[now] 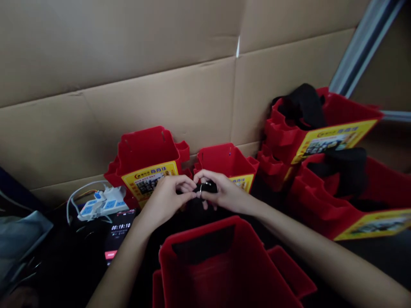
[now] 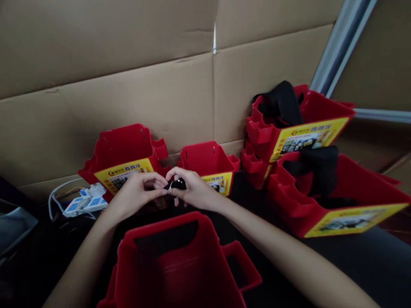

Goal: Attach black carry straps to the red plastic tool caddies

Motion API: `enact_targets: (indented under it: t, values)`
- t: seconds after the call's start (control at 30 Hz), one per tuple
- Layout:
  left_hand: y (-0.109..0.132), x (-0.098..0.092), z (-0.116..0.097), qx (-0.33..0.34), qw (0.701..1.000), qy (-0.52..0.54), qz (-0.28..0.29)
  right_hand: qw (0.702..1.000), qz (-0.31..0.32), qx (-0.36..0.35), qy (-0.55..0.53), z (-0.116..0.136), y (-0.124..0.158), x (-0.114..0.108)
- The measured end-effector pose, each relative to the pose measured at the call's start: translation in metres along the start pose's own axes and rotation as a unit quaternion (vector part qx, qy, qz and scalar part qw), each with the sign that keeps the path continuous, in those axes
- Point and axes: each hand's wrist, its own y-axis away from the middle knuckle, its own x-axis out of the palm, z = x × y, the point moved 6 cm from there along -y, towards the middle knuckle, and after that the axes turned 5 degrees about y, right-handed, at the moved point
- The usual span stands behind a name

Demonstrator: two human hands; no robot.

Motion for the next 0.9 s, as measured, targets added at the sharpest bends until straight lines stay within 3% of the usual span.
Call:
enact_targets:
  t: [0.13,0.3,0.47,0.63,0.7,0.8,0.9]
  values:
    - [0.001,0.0,-0.004,0.004,0.999,-0.005,-0.047,0.999,-0.018,0.024,-0.008,-0.001,0.002,-0.008]
    - [-0.011,-0.001,-0.004,0.017,0.998,-0.016,-0.063,0.999,-0.018,0.046,-0.001,-0.003,0.006,-0.032]
    - [-0.007,-0.011,0.005,-0.039,0.996,-0.051,-0.056,0.999,0.012,0.026,0.039,-0.006,0.007,-0.048]
    - [0.019,-0.042,0.006,-0.102,0.989,-0.073,-0.073,0.998,0.053,-0.015,0.021,-0.007,0.002,-0.04]
    - [0.029,-0.052,0.003,-0.102,0.989,-0.097,-0.043,0.997,0.054,-0.051,0.029,-0.005,-0.002,-0.034]
    - [0.039,-0.054,-0.008,-0.063,0.976,-0.205,0.025,0.992,0.054,-0.102,0.059,-0.003,-0.007,-0.024]
    - [0.042,-0.044,-0.024,0.013,0.965,-0.258,0.039,0.99,0.046,-0.118,0.063,0.005,-0.006,-0.017]
